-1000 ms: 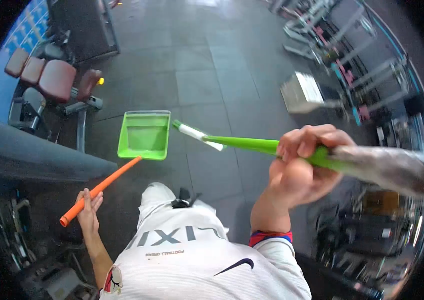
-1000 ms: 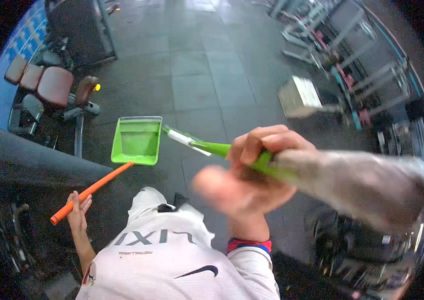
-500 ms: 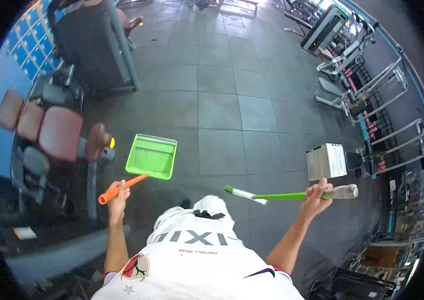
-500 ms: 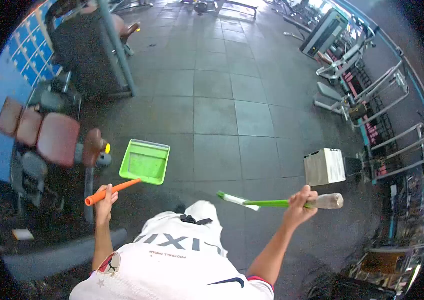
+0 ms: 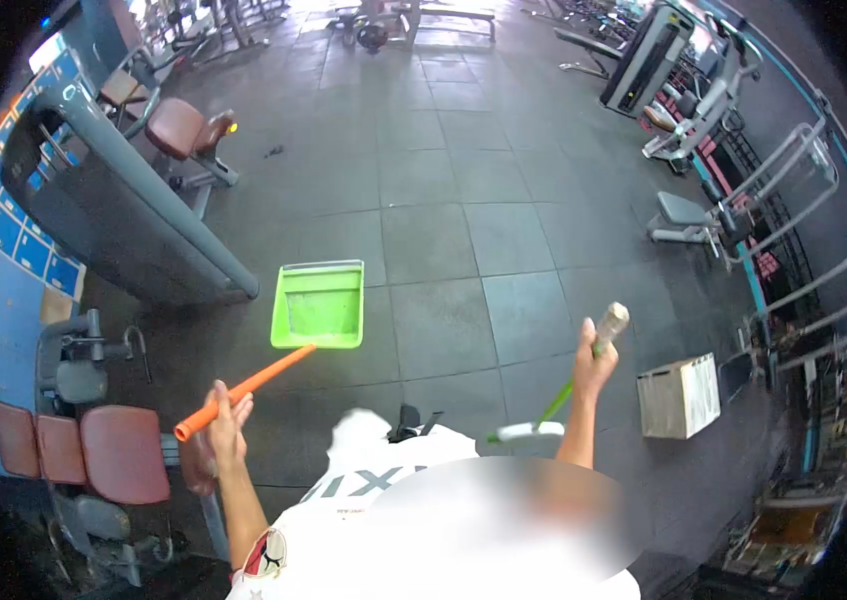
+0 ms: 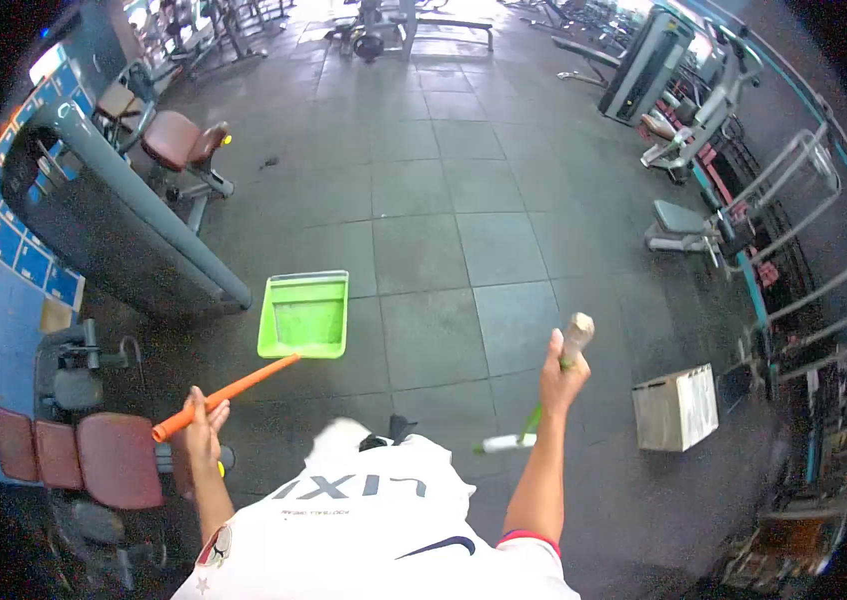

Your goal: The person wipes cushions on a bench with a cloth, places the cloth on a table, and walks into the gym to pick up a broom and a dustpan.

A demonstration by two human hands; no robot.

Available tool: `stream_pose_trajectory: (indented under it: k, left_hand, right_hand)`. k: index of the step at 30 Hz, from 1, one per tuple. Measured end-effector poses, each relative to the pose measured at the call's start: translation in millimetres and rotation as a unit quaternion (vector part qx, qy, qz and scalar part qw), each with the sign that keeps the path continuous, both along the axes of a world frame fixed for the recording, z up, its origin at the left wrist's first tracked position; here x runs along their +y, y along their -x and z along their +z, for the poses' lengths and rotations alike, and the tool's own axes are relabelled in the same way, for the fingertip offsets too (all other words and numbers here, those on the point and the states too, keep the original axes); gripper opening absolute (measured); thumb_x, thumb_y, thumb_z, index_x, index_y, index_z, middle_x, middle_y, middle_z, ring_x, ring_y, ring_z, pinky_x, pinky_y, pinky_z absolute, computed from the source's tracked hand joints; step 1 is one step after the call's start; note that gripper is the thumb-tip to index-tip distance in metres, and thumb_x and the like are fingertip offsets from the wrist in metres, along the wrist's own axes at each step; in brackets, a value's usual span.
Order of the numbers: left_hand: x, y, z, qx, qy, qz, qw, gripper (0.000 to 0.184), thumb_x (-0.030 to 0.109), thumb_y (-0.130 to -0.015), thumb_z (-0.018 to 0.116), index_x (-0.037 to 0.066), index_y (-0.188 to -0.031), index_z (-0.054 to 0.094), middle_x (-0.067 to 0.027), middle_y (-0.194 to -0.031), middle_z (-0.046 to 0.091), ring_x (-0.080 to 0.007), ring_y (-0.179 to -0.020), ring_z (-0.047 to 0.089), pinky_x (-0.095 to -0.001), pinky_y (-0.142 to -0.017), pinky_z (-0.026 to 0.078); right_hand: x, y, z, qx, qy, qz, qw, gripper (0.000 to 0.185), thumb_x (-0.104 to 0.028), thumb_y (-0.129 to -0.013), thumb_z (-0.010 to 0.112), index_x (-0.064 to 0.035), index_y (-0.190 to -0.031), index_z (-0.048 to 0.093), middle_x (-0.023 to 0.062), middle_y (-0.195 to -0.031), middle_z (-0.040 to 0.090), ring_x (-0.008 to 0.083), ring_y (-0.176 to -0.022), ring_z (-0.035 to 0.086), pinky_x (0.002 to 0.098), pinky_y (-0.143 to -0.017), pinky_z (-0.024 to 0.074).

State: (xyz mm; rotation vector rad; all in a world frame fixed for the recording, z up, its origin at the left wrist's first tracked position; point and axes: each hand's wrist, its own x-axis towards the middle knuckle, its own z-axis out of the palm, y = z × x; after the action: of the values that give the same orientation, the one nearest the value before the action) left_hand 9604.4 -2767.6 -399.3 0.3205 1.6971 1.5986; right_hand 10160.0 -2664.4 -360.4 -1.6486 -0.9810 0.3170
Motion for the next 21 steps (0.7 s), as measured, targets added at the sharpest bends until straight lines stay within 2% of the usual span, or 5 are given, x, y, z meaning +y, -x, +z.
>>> stream_pose_trajectory:
  k: [5, 9, 12, 15, 21]
  left_hand:
    - [121, 21, -23, -0.005, -0.01, -0.03, 0.999, 0.042, 0.048, -0.094, 0.057, 0.007, -0.102, 0.054, -0.0055, -0.091, 0.053, -0.0268, -0.09, 0.067, -0.0366, -0.08, 0.056]
    - [255, 24, -67, 0.028, 0.047, -0.019, 0.998, 0.043, 0.045, -0.094, 0.06, 0.003, -0.104, 0.055, -0.007, -0.096, 0.055, -0.0242, -0.091, 0.066, -0.0353, -0.08, 0.055]
    - [371, 44, -85, 0.046, 0.083, -0.047, 0.994, 0.039, 0.042, -0.095, 0.059, 0.004, -0.097, 0.058, -0.0047, -0.089, 0.057, -0.0154, -0.083, 0.063, -0.0284, -0.073, 0.053]
    - [508, 54, -71, 0.063, 0.102, -0.072, 0.99, 0.037, 0.045, -0.094, 0.059, 0.009, -0.101, 0.058, -0.0014, -0.088, 0.058, -0.0104, -0.073, 0.061, -0.0233, -0.068, 0.052]
    - [758, 81, -50, 0.025, 0.068, -0.093, 0.993, 0.035, 0.042, -0.096, 0.058, 0.008, -0.101, 0.055, -0.0043, -0.093, 0.057, -0.0148, -0.076, 0.061, -0.0273, -0.071, 0.052]
  right_hand:
    - [209, 16, 15, -0.2, 0.073, 0.112, 0.971, 0.04, -0.034, -0.091, 0.067, 0.0015, -0.075, 0.058, 0.006, -0.058, 0.05, 0.0206, -0.06, 0.053, 0.0404, -0.06, 0.0457]
    - [350, 8, -7, 0.048, 0.318, 0.161, 0.933, 0.024, -0.03, -0.091, 0.068, -0.0062, -0.094, 0.062, 0.0081, -0.066, 0.06, 0.0158, -0.057, 0.056, 0.0269, -0.049, 0.0456]
    - [422, 16, -57, 0.379, 0.136, 0.173, 0.899, 0.014, -0.022, -0.096, 0.06, -0.0085, -0.1, 0.057, 0.0107, -0.07, 0.063, 0.0112, -0.048, 0.052, 0.0221, -0.041, 0.042]
    - [484, 23, -70, 0.556, -0.026, 0.22, 0.801, 0.017, -0.008, -0.093, 0.057, -0.0087, -0.109, 0.052, 0.032, -0.108, 0.062, 0.0302, -0.082, 0.068, 0.036, -0.062, 0.0591]
    - [645, 98, 23, 0.62, -0.178, 0.358, 0.675, 0.037, -0.031, -0.093, 0.061, -0.0073, -0.121, 0.056, 0.0447, -0.137, 0.032, 0.0517, -0.127, 0.042, 0.0582, -0.091, 0.051]
